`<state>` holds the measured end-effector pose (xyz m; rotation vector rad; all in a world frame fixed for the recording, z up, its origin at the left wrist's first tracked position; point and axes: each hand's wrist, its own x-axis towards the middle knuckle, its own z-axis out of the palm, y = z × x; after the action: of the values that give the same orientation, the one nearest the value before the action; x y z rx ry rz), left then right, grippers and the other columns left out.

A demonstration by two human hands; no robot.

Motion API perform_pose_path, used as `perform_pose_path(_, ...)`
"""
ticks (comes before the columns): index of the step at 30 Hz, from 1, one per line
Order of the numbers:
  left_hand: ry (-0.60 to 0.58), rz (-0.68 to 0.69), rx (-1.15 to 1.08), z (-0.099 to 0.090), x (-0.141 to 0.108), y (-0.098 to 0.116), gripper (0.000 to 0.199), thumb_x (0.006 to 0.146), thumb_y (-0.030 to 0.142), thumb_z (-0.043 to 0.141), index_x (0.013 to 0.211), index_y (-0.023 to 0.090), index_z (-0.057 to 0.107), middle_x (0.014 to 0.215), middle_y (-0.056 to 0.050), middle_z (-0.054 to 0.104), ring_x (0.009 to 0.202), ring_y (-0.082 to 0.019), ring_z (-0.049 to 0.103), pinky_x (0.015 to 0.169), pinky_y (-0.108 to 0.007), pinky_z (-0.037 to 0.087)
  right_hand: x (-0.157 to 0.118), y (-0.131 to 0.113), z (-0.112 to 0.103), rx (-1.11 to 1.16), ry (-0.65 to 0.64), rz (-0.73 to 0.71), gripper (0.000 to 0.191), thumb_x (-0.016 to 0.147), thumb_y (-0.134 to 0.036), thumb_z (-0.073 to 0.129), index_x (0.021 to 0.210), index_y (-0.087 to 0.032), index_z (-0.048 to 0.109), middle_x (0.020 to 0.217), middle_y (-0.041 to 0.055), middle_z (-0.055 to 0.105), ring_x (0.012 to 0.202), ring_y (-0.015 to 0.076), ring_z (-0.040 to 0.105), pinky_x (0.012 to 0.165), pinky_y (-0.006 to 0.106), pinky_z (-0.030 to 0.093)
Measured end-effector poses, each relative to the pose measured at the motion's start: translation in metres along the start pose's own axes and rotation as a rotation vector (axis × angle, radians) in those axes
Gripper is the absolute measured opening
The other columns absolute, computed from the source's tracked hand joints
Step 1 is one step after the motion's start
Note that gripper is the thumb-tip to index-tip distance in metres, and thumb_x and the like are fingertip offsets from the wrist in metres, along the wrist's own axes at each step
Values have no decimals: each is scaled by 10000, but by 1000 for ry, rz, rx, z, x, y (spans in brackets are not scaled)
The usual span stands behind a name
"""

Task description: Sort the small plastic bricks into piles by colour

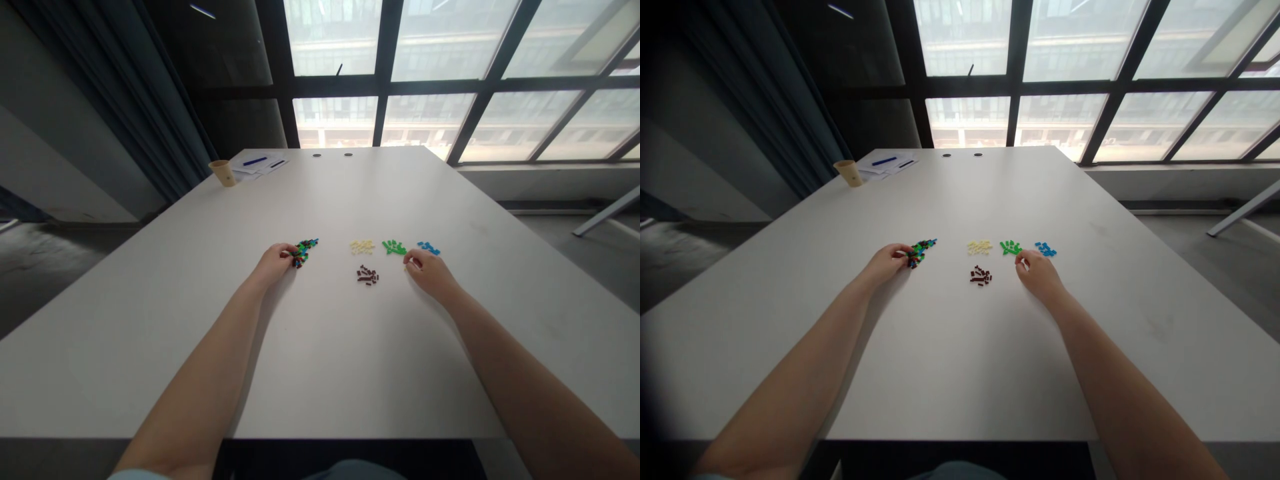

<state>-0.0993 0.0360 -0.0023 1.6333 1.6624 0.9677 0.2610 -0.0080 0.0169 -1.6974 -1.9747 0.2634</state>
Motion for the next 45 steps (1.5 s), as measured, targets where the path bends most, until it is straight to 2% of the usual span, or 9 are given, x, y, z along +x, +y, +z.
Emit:
perform_pose_path(5,24,226,214,-1,-3,3,148,591,202,568,676,206,689,841,-92,627,645,-177,574,663,-330,483,1,-1,-1,-14,-1,8,182,680,-192,409,704,-187,589,622,12,512,576,139,431,578,247,311)
perform_pose_path(12,59,285,384,3,-3,4,118,660,234,535,636,198,644,782,-79,591,716,-194,559,741,-332,455,0,-4,-2,11,-21,5,172,676,-185,410,705,-181,580,642,16,515,584,138,429,581,245,314)
perform_pose_path(17,60,274,467,5,-5,7,128,695,234,511,715,196,632,816,-69,591,830,-207,549,816,-336,433,0,-3,-1,18,-14,-8,180,678,-184,411,709,-178,589,668,22,532,590,137,436,588,247,323)
perform_pose_path(21,52,279,434,7,-6,7,133,671,285,589,758,227,672,872,-56,585,861,-211,555,851,-350,424,0,-2,-1,22,-20,-6,179,679,-183,413,709,-179,589,673,23,537,592,137,440,591,247,328)
perform_pose_path(28,58,372,342,7,-6,10,119,700,200,549,669,209,664,791,-62,598,778,-202,557,794,-348,430,0,-3,-1,24,-20,-12,172,681,-179,413,711,-175,582,661,22,522,605,140,441,604,251,331)
perform_pose_path(35,8,325,327,6,-5,11,132,679,192,539,662,198,669,796,-84,621,778,-227,567,785,-364,431,0,-4,-3,28,-30,-2,198,680,-181,405,721,-172,598,671,28,530,615,146,446,608,260,332)
perform_pose_path(40,50,331,303,7,-8,12,103,671,189,557,610,211,637,736,-73,616,746,-228,556,764,-362,429,-1,-4,-2,36,-22,-11,189,678,-178,410,715,-173,595,665,26,528,614,145,444,605,257,329)
perform_pose_path(43,111,278,198,7,-10,17,35,654,199,606,624,200,623,691,-56,616,688,-197,544,710,-330,427,-1,-2,-2,43,-19,-22,176,679,-176,413,710,-174,586,653,21,517,605,142,438,598,253,327)
perform_pose_path(45,125,162,0,7,-11,23,55,651,227,642,652,183,611,643,-37,611,607,-157,533,630,-290,425,0,-1,-1,49,-16,-30,171,680,-177,416,712,-172,583,648,21,511,604,142,436,598,253,327)
